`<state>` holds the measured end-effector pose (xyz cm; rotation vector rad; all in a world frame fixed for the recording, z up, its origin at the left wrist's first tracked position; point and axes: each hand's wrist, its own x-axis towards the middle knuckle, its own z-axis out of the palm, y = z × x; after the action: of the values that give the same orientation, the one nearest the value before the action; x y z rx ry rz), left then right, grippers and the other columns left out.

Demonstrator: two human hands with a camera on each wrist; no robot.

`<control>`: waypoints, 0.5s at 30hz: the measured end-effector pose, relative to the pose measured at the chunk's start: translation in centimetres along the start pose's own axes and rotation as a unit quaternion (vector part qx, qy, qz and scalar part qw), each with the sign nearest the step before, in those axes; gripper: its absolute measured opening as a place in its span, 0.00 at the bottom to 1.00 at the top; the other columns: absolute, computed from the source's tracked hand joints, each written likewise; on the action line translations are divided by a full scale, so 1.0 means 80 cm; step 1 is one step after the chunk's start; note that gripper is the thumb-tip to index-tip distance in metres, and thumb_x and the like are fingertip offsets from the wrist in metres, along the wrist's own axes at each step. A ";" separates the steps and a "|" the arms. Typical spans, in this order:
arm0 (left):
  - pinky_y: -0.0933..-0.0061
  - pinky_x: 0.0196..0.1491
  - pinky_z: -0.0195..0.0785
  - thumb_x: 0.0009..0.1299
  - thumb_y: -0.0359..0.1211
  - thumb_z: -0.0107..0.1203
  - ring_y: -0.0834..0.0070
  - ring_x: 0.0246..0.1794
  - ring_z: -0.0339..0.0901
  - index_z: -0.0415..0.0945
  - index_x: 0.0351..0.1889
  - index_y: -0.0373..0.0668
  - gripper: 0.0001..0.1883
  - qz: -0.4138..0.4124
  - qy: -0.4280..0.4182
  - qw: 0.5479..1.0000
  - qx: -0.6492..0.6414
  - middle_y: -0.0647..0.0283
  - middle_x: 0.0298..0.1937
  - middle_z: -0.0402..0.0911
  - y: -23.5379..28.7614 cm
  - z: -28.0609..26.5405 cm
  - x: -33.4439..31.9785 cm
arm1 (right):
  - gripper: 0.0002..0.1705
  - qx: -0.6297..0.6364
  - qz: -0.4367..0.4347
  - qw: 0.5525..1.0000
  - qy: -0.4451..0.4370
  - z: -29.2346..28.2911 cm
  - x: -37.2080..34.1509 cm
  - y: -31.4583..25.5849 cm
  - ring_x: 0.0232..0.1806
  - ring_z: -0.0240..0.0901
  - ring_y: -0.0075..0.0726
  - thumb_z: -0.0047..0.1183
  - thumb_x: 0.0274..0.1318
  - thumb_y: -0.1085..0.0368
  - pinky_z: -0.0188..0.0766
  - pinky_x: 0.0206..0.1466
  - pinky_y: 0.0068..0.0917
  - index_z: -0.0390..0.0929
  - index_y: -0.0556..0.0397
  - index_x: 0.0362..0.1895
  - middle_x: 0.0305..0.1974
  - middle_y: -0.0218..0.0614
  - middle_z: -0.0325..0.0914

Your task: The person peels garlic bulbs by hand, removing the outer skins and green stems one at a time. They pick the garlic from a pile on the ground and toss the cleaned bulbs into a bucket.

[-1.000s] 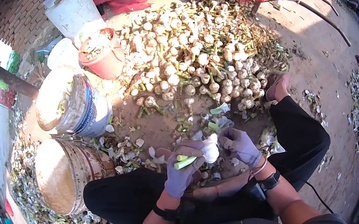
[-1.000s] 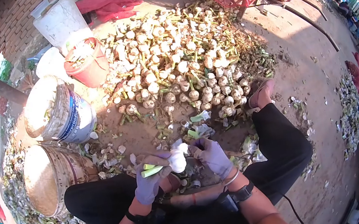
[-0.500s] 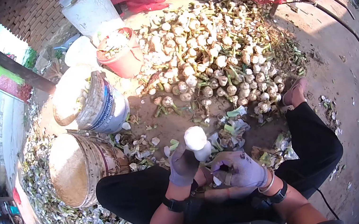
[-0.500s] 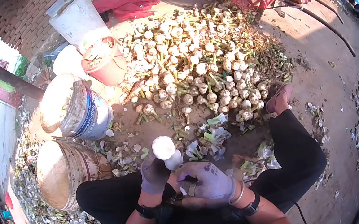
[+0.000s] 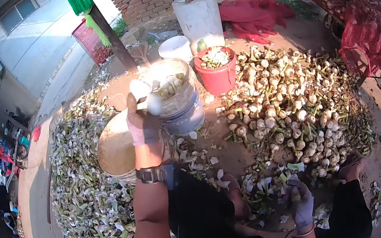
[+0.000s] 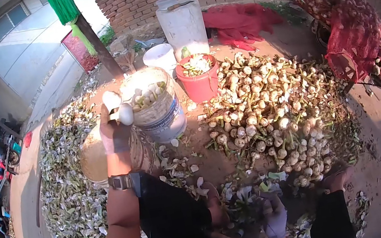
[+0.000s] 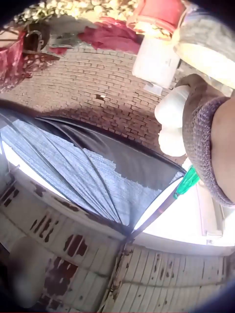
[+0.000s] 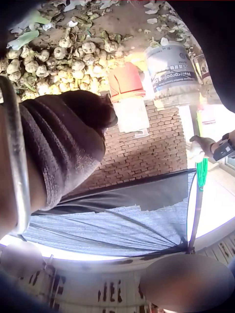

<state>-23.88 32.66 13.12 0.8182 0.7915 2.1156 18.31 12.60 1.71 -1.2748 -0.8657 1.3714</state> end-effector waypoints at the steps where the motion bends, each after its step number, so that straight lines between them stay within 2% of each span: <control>1: 0.68 0.47 0.75 0.73 0.35 0.53 0.71 0.47 0.76 0.73 0.55 0.38 0.16 0.057 -0.031 0.996 0.064 0.59 0.48 0.77 0.013 -0.054 0.027 | 0.13 -0.022 -0.057 0.998 0.014 -0.014 0.007 0.028 0.22 0.68 0.21 0.48 0.69 0.61 0.64 0.25 0.17 0.75 0.57 0.48 0.25 0.29 0.74; 2: 0.70 0.46 0.75 0.69 0.28 0.56 0.71 0.47 0.75 0.71 0.57 0.36 0.18 0.078 0.123 0.962 0.232 0.57 0.49 0.76 0.043 -0.028 -0.002 | 0.14 0.043 -0.027 0.999 0.012 -0.014 -0.003 0.020 0.22 0.68 0.22 0.49 0.68 0.59 0.64 0.26 0.17 0.75 0.57 0.47 0.25 0.29 0.75; 3: 0.73 0.54 0.71 0.64 0.22 0.59 0.73 0.52 0.72 0.67 0.62 0.34 0.26 0.118 0.106 0.946 0.284 0.56 0.54 0.74 0.042 -0.055 -0.003 | 0.15 0.106 -0.003 0.994 0.018 -0.009 -0.003 0.000 0.22 0.68 0.22 0.49 0.68 0.56 0.65 0.26 0.18 0.76 0.56 0.47 0.25 0.30 0.75; 4: 0.72 0.62 0.64 0.62 0.19 0.58 0.72 0.58 0.69 0.62 0.66 0.34 0.32 0.244 0.120 0.825 0.495 0.54 0.60 0.70 0.039 -0.043 -0.026 | 0.18 0.144 0.004 0.989 0.031 -0.006 0.000 0.001 0.23 0.69 0.23 0.49 0.68 0.52 0.66 0.27 0.19 0.76 0.56 0.45 0.25 0.29 0.75; 5: 0.71 0.64 0.62 0.63 0.19 0.58 0.71 0.59 0.69 0.62 0.67 0.34 0.32 0.187 0.043 0.882 0.430 0.54 0.62 0.69 0.034 -0.001 -0.075 | 0.22 0.153 0.021 0.987 0.047 0.003 -0.001 -0.013 0.24 0.70 0.23 0.50 0.67 0.48 0.68 0.30 0.21 0.76 0.56 0.45 0.27 0.30 0.76; 6: 0.69 0.66 0.60 0.64 0.20 0.57 0.70 0.61 0.68 0.61 0.68 0.34 0.32 0.131 -0.026 0.923 0.360 0.53 0.64 0.68 0.024 0.036 -0.133 | 0.22 0.152 0.056 0.986 0.026 0.004 -0.004 -0.013 0.31 0.72 0.23 0.49 0.68 0.51 0.70 0.36 0.22 0.75 0.56 0.52 0.33 0.31 0.78; 7: 0.67 0.68 0.56 0.66 0.23 0.57 0.68 0.61 0.68 0.61 0.68 0.34 0.31 -0.003 -0.120 0.933 0.338 0.55 0.64 0.68 0.007 0.045 -0.183 | 0.23 0.136 0.026 0.990 0.004 0.013 -0.006 -0.014 0.37 0.74 0.24 0.48 0.69 0.49 0.72 0.41 0.23 0.74 0.56 0.54 0.38 0.33 0.79; 8: 0.70 0.67 0.56 0.68 0.29 0.58 0.68 0.61 0.68 0.61 0.67 0.35 0.30 -0.182 -0.250 0.912 0.269 0.56 0.63 0.68 -0.007 0.061 -0.244 | 0.23 0.082 -0.014 0.997 0.005 0.026 -0.007 -0.020 0.43 0.73 0.25 0.47 0.69 0.50 0.71 0.46 0.24 0.74 0.56 0.55 0.44 0.33 0.77; 9: 0.70 0.64 0.58 0.68 0.33 0.59 0.70 0.59 0.69 0.65 0.64 0.35 0.27 -0.295 -0.345 0.822 0.344 0.58 0.60 0.70 -0.003 0.091 -0.294 | 0.21 -0.021 -0.140 0.990 0.017 0.034 -0.006 -0.009 0.46 0.74 0.35 0.51 0.66 0.54 0.71 0.49 0.29 0.74 0.55 0.54 0.48 0.35 0.76; 10: 0.71 0.59 0.62 0.68 0.35 0.60 0.72 0.54 0.71 0.69 0.59 0.37 0.23 -0.503 -0.287 0.802 0.145 0.61 0.53 0.74 -0.023 0.103 -0.343 | 0.21 -0.027 -0.140 0.989 0.026 0.036 -0.006 -0.012 0.46 0.74 0.35 0.51 0.66 0.54 0.71 0.49 0.29 0.74 0.55 0.54 0.48 0.35 0.76; 11: 0.71 0.58 0.63 0.68 0.35 0.60 0.73 0.53 0.71 0.70 0.57 0.38 0.21 -0.536 -0.308 0.777 0.116 0.62 0.51 0.74 -0.041 0.108 -0.370 | 0.21 -0.207 -0.250 0.945 0.049 0.035 -0.004 -0.019 0.47 0.74 0.42 0.53 0.62 0.56 0.71 0.50 0.34 0.74 0.54 0.54 0.49 0.38 0.75; 12: 0.72 0.56 0.64 0.68 0.35 0.60 0.75 0.51 0.71 0.71 0.55 0.39 0.19 -0.567 -0.329 0.750 0.089 0.64 0.49 0.75 -0.055 0.111 -0.385 | 0.21 -0.377 -0.346 0.856 0.069 0.031 -0.004 -0.027 0.47 0.73 0.48 0.56 0.59 0.58 0.70 0.51 0.38 0.74 0.53 0.53 0.50 0.40 0.74; 13: 0.72 0.56 0.64 0.68 0.35 0.60 0.75 0.51 0.71 0.71 0.55 0.39 0.19 -0.570 -0.335 0.746 0.084 0.64 0.49 0.75 -0.066 0.113 -0.390 | 0.22 -0.369 -0.313 0.875 0.025 0.023 -0.007 -0.036 0.48 0.71 0.56 0.57 0.53 0.59 0.68 0.52 0.44 0.74 0.52 0.52 0.49 0.45 0.73; 15: 0.75 0.55 0.65 0.69 0.37 0.59 0.76 0.51 0.71 0.72 0.53 0.40 0.17 -0.567 -0.357 0.730 0.132 0.65 0.47 0.75 -0.084 0.116 -0.403 | 0.23 -0.403 -0.309 0.860 0.047 0.006 -0.014 -0.032 0.49 0.71 0.54 0.58 0.53 0.58 0.69 0.53 0.42 0.74 0.52 0.53 0.50 0.44 0.73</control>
<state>2.97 13.51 4.16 0.8558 0.8249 0.5175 18.25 12.16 4.51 -1.4488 -1.7021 0.4056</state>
